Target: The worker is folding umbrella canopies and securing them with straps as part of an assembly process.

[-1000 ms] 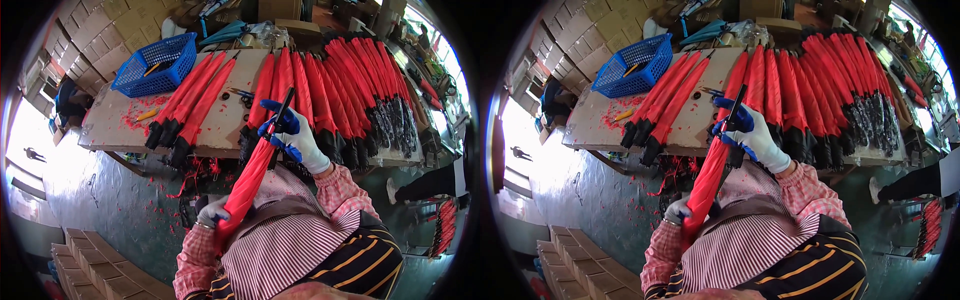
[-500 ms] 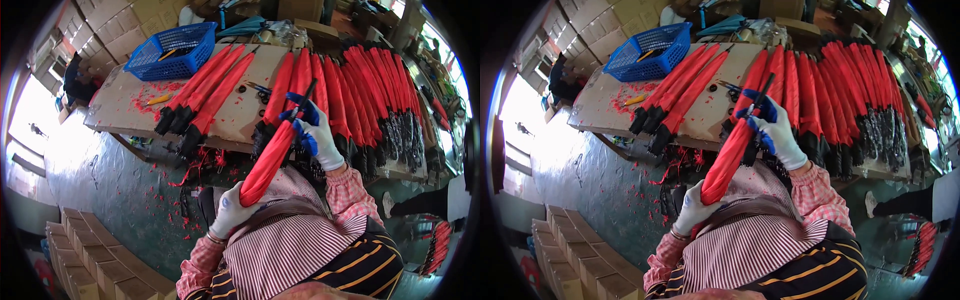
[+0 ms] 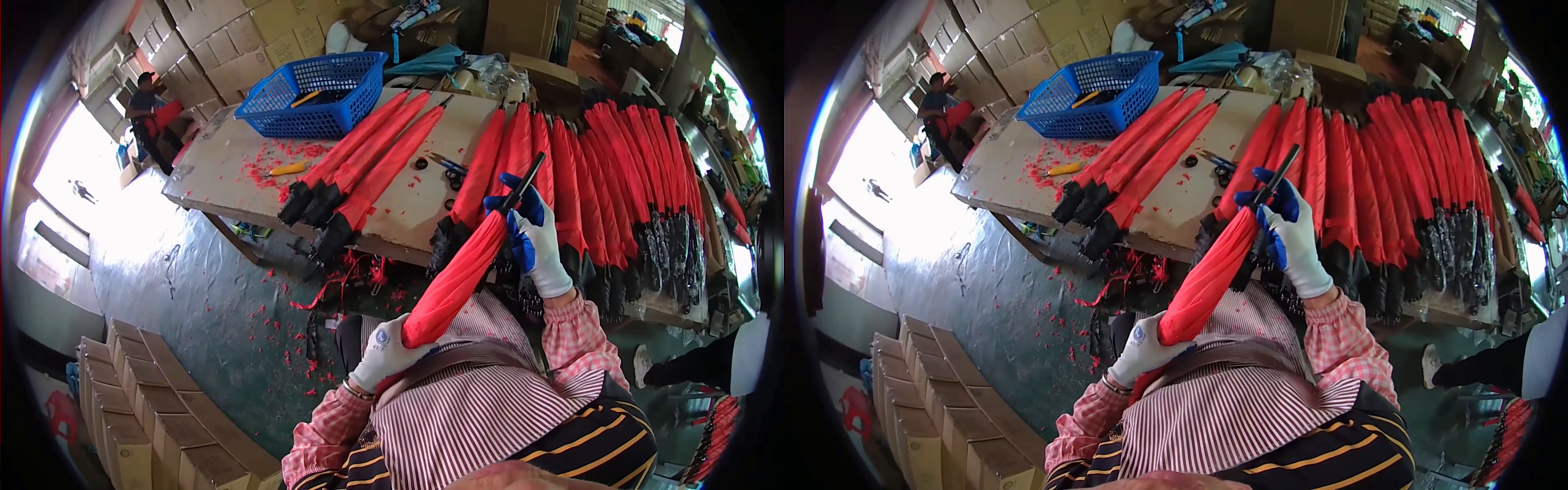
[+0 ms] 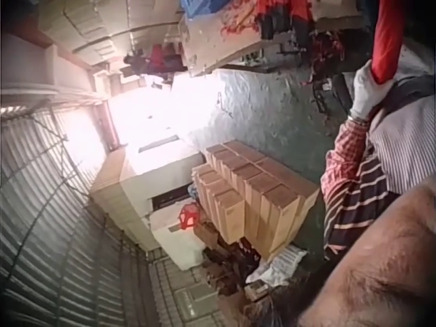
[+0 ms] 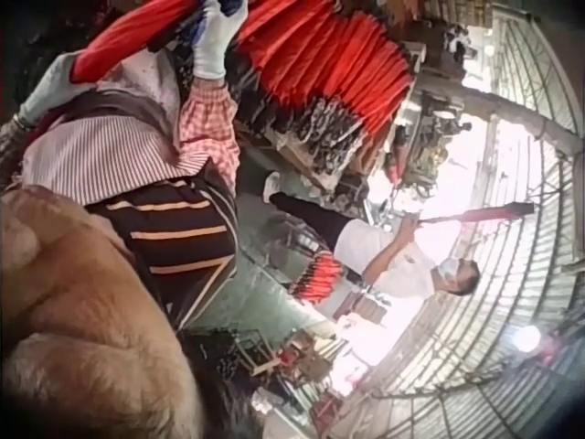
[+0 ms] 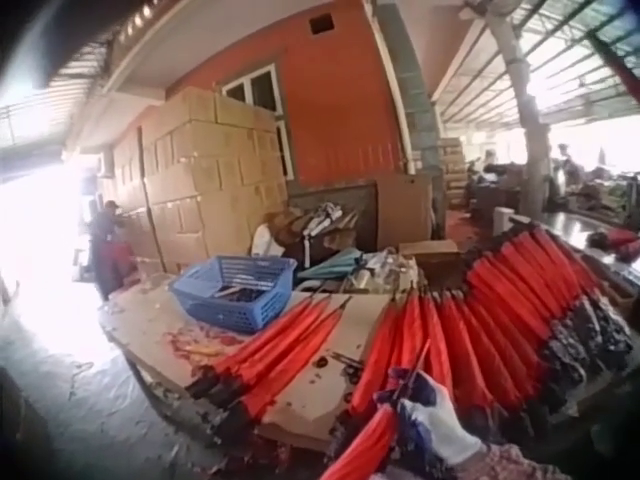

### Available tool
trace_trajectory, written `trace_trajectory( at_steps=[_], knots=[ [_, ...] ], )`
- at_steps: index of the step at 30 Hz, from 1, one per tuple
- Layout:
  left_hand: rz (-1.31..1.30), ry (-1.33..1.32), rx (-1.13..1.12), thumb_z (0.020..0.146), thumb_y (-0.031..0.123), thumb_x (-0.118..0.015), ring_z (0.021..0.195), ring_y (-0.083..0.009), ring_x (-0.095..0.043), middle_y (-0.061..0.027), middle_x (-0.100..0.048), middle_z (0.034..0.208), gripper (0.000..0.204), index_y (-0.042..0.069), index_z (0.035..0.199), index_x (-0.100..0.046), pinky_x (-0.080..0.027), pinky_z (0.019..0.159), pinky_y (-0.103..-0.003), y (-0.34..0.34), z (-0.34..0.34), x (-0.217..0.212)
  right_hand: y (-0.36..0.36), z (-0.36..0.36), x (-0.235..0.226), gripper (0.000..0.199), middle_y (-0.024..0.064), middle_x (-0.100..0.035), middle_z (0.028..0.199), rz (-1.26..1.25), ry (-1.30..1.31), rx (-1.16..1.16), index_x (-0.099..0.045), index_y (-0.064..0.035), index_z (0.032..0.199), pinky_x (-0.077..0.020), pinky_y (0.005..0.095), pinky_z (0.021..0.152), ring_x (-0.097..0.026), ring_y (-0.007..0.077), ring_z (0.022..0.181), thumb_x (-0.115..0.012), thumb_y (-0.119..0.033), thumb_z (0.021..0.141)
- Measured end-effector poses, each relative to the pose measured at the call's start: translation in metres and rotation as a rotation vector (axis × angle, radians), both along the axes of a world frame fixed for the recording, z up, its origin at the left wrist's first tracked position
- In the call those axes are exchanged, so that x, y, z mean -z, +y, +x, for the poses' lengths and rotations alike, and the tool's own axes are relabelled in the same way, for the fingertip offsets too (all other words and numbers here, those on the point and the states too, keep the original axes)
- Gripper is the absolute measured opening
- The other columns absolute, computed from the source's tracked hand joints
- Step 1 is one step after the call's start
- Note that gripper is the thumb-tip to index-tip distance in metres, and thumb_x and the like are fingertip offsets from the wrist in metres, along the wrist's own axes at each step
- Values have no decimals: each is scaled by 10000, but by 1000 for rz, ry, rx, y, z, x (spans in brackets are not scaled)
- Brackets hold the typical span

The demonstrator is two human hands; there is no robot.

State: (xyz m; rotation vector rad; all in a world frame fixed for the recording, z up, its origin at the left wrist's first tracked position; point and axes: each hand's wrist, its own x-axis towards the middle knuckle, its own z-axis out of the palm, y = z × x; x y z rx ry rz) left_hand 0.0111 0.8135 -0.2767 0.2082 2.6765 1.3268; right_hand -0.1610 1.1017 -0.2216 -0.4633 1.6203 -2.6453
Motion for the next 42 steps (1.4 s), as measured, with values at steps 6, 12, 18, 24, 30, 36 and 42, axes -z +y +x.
trace_trajectory(
  at_steps=[6, 12, 18, 24, 30, 36, 42],
  knots=[
    [33, -103, -11, 780, 408, -970, 935, -229, -774, -157, -800, 1058, 721, -64, 1252, -696, -603, 869, -402, 13, -65, -24, 26, 7, 2, 692, 145, -664, 1351, 138, -221, -99, -372, 0, 1626, -555, 325, 1032, -700, 199, 1143, -701, -12, 1017],
    [984, -391, 36, 952, 416, -847, 1020, -178, -732, -76, -742, 1186, 663, -42, 1365, -603, -608, 847, -363, 128, -264, -91, -4, 36, 19, 945, 138, -619, 1409, 228, -62, -93, -246, -21, 1694, -544, 346, 1057, -671, 206, 1193, -783, -19, 916],
    [267, 250, -43, 990, 443, -782, 1110, -266, -720, -104, -747, 1153, 595, 57, 1410, -612, -583, 957, -394, 164, -348, -80, 129, -29, -17, 1042, 129, -665, 1361, 213, -177, 301, -217, 22, 1697, -583, 324, 947, -688, 174, 1112, -853, -93, 880],
    [-717, 543, -306, 822, 551, -868, 1314, -452, -583, -249, -626, 1394, 839, 44, 1424, -579, -518, 1058, -533, 6, -343, 0, 297, -93, 53, 970, 252, -659, 1410, 655, -147, 460, -299, 75, 1659, -528, 366, 1081, -665, 269, 1286, -844, -219, 912],
    [-1021, 413, -383, 798, 609, -868, 1296, -467, -602, -272, -632, 1362, 922, 58, 1458, -535, -541, 1019, -558, -71, -354, 39, 272, -127, 87, 925, 362, -567, 1481, 1399, -329, 465, -364, 24, 1647, -482, 507, 1142, -593, 456, 1374, -742, -484, 973],
    [-1024, 61, -273, 775, 626, -882, 1269, -447, -633, -275, -628, 1371, 975, 46, 1469, -517, -554, 1019, -525, -47, -363, 23, 243, -117, 54, 858, 326, -542, 1498, 1708, -379, 562, -425, -10, 1625, -491, 523, 1115, -574, 479, 1365, -651, -564, 1010],
    [-945, 152, -337, 781, 583, -896, 1218, -445, -662, -241, -672, 1311, 923, 34, 1436, -547, -564, 1003, -516, -56, -341, 32, 242, -107, 68, 825, 313, -578, 1461, 1672, -306, 633, -477, -16, 1584, -506, 529, 1092, -599, 478, 1326, -648, -580, 1006]
  ],
)
